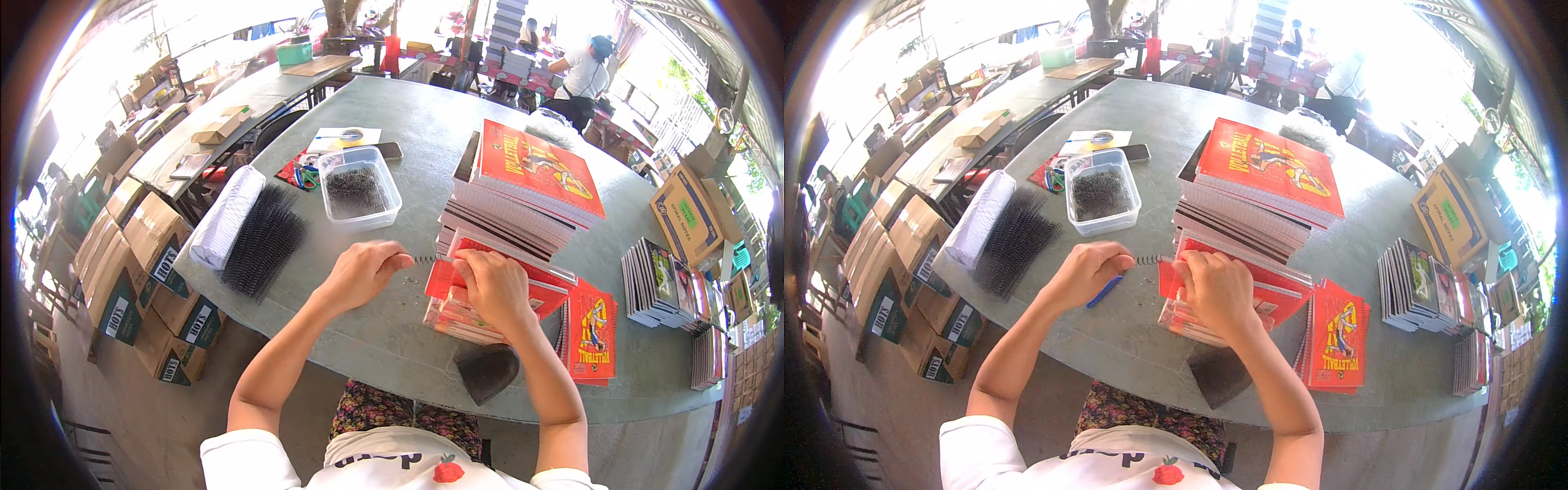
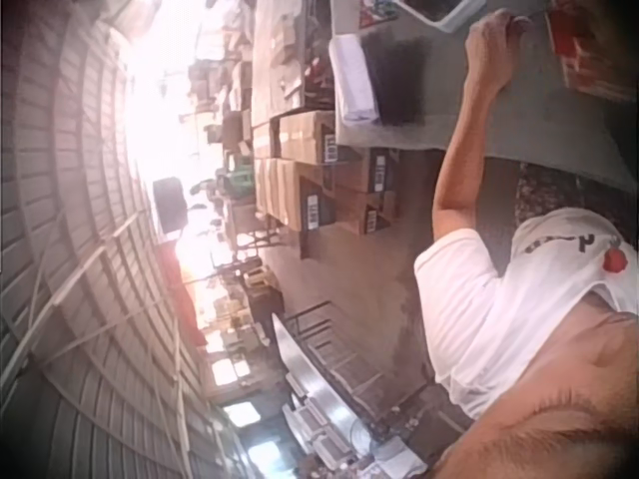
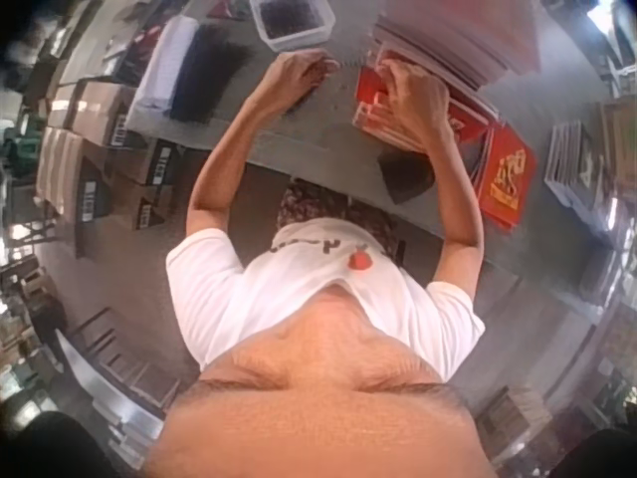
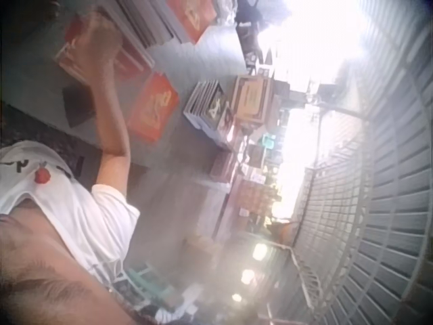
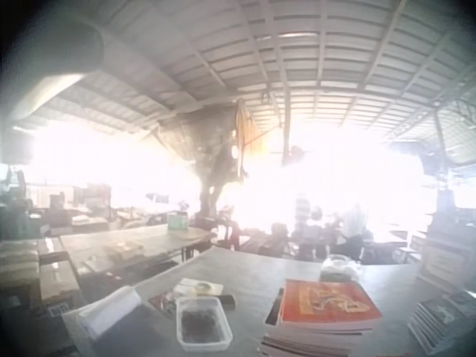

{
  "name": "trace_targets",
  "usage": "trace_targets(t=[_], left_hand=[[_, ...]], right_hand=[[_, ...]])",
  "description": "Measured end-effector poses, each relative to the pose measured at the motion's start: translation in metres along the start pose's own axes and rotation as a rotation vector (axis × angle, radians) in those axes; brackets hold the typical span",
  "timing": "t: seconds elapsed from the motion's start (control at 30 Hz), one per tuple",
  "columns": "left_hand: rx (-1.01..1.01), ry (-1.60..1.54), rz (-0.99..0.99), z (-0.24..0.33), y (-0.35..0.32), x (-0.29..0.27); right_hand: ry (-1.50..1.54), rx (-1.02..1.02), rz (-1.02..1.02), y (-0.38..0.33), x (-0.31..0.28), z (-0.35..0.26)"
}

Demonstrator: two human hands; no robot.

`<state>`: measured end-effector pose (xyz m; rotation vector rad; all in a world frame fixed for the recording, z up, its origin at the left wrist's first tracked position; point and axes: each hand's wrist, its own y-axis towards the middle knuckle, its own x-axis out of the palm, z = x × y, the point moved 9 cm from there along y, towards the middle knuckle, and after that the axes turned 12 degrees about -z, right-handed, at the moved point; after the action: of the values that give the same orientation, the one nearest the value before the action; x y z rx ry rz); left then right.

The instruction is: The person threads a plastic spiral through the pre-punched holes of notebook covers and pages, using a small piece of dark material to help grip or rotate the spiral, and trims the excess spiral with pliers.

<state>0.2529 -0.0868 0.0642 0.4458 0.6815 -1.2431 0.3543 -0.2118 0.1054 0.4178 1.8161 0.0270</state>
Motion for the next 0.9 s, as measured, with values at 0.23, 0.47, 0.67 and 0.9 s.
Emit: trace_targets(t=[0.23, 0.47, 0.67, 0.9], left_hand=[[0.103, 0.158, 0.090, -0.003, 0.013, -0.011], [0.483, 0.431, -0.027, 0.074, -0.002, 0.156], [0.368, 0.267, -0.003, 0.090, 0.020, 0.224], [0.186, 0.237, 0.278, 0.078, -0.034, 0.055]], right_hand=[[0.200, -0.050, 0.099, 0.013, 0.006, -0.004], [0.242, -0.194, 0.190, 0.008, -0.015, 0.003], [0.183, -0.289, 0.173, 0.005, 0.001, -0.035], [-0.104, 0.134, 0.196, -0.052, -0.027, 0.040]])
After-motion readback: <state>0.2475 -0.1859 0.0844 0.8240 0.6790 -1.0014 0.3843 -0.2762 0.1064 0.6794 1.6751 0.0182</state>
